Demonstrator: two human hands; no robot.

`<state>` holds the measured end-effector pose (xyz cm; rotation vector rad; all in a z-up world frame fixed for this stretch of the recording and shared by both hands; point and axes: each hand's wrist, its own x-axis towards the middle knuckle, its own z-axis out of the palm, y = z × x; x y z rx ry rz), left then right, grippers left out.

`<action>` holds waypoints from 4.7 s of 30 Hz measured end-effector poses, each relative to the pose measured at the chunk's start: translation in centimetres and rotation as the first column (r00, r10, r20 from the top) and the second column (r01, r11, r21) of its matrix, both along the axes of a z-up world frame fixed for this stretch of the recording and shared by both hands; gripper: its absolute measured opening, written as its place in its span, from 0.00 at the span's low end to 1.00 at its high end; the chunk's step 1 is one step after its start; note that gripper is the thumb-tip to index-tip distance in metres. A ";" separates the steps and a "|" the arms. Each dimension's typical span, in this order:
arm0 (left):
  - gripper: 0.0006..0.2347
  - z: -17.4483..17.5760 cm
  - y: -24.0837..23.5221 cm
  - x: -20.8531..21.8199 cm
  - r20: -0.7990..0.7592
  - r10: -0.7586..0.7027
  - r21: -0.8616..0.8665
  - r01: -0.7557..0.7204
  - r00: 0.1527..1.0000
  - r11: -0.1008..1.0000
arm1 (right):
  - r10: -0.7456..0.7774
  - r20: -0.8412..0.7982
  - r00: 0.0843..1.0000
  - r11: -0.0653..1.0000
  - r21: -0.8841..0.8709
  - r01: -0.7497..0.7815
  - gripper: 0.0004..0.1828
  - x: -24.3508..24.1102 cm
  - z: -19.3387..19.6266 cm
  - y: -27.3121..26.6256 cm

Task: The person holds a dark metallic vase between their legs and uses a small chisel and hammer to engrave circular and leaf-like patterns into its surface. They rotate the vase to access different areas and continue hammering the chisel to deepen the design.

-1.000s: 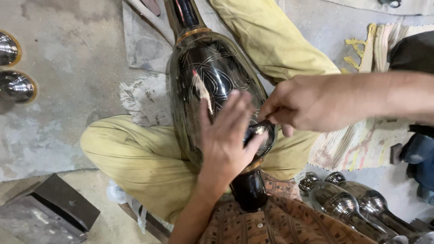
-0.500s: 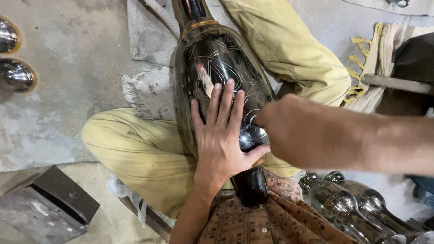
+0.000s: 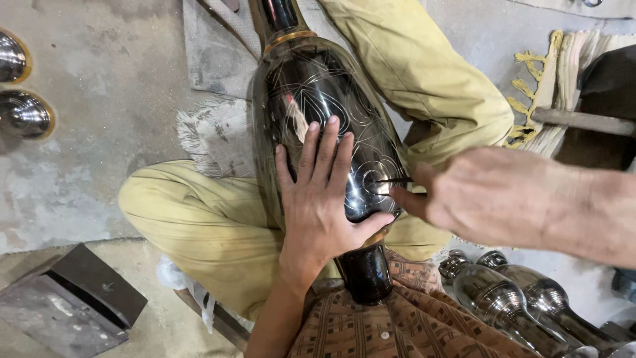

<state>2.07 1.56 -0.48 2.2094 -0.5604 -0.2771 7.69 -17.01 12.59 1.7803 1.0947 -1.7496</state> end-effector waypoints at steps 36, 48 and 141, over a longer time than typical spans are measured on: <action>0.47 0.2 -1.1 -1.0 0.126 -0.102 0.204 0.074 0.987 0.976 | -0.469 0.287 0.835 0.870 0.314 0.380 0.07 5.0 -1.6 -1.8; 0.06 -2.0 -2.8 -9.6 0.325 -0.228 -0.420 0.356 0.918 0.835 | -0.854 -0.419 -0.307 -0.514 0.771 0.376 0.24 -6.2 -18.1 -11.4; 0.25 1.8 -2.5 -4.1 0.050 -0.130 0.252 0.114 0.990 0.961 | -0.996 0.080 0.049 0.093 0.804 0.587 0.15 -6.9 -3.3 -7.4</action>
